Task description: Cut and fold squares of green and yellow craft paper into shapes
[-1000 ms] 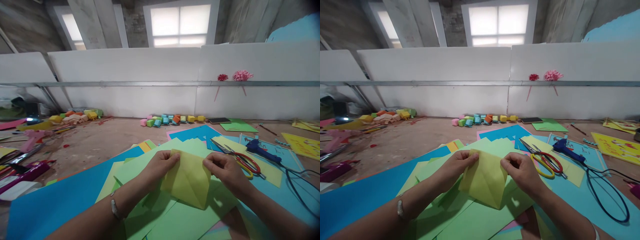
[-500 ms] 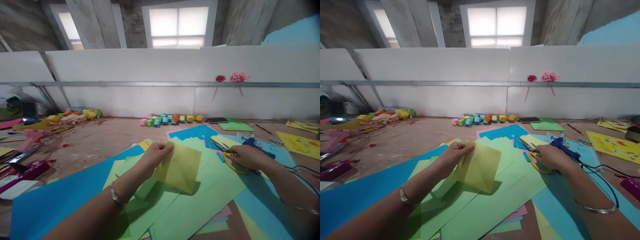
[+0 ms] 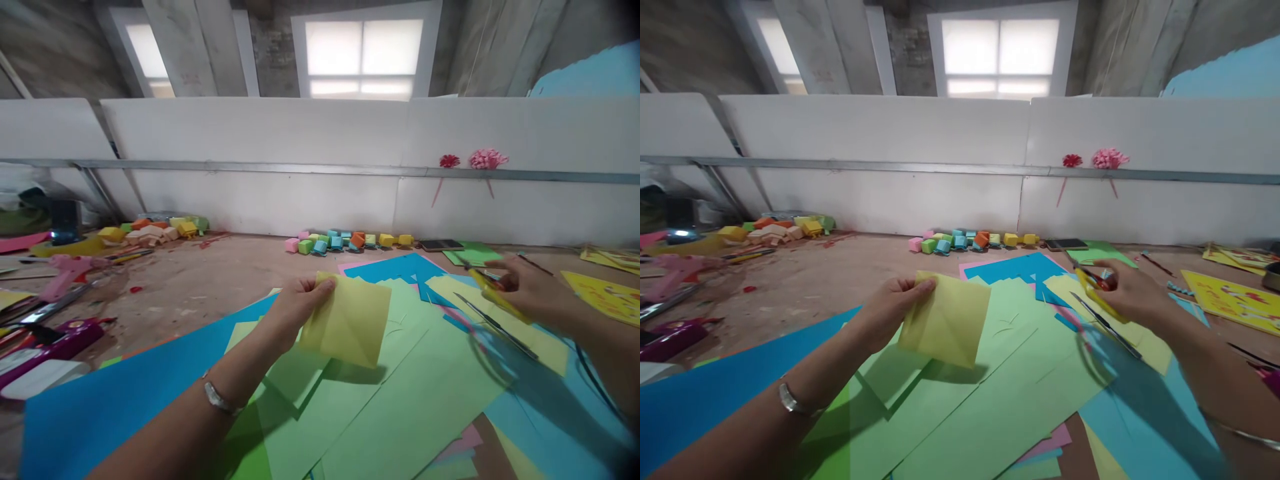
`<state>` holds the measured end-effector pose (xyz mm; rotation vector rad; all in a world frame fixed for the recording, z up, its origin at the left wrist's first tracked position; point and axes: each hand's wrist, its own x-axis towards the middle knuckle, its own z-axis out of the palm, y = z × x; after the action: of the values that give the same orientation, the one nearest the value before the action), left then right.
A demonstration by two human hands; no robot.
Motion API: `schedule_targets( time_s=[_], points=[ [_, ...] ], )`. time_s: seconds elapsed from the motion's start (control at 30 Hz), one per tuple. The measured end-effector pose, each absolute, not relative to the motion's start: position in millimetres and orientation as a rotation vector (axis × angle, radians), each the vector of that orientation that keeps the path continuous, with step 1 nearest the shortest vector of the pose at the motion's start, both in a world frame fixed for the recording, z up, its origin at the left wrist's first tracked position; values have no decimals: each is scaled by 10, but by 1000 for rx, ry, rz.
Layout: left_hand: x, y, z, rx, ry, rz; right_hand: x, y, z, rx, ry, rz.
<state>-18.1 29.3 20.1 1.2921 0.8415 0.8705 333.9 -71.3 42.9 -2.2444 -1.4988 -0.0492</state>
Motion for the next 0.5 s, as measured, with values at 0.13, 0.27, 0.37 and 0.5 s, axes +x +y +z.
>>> schedule_targets(
  time_s=[0.13,0.27,0.37,0.5],
  points=[
    [-160,313,169,1296,857,897,3062,-622,490,-1795,-1554,350],
    [-153,319,163,1309,945,901,2796,-446,206,-1460,-1712,604],
    [-163,355,164,1355,1021,971,2729,-391,-66,-1326,-1922,527],
    [-187,436,145,1446,1097,1072,2664,-424,-375,-1415,-1771,234]
  ],
)
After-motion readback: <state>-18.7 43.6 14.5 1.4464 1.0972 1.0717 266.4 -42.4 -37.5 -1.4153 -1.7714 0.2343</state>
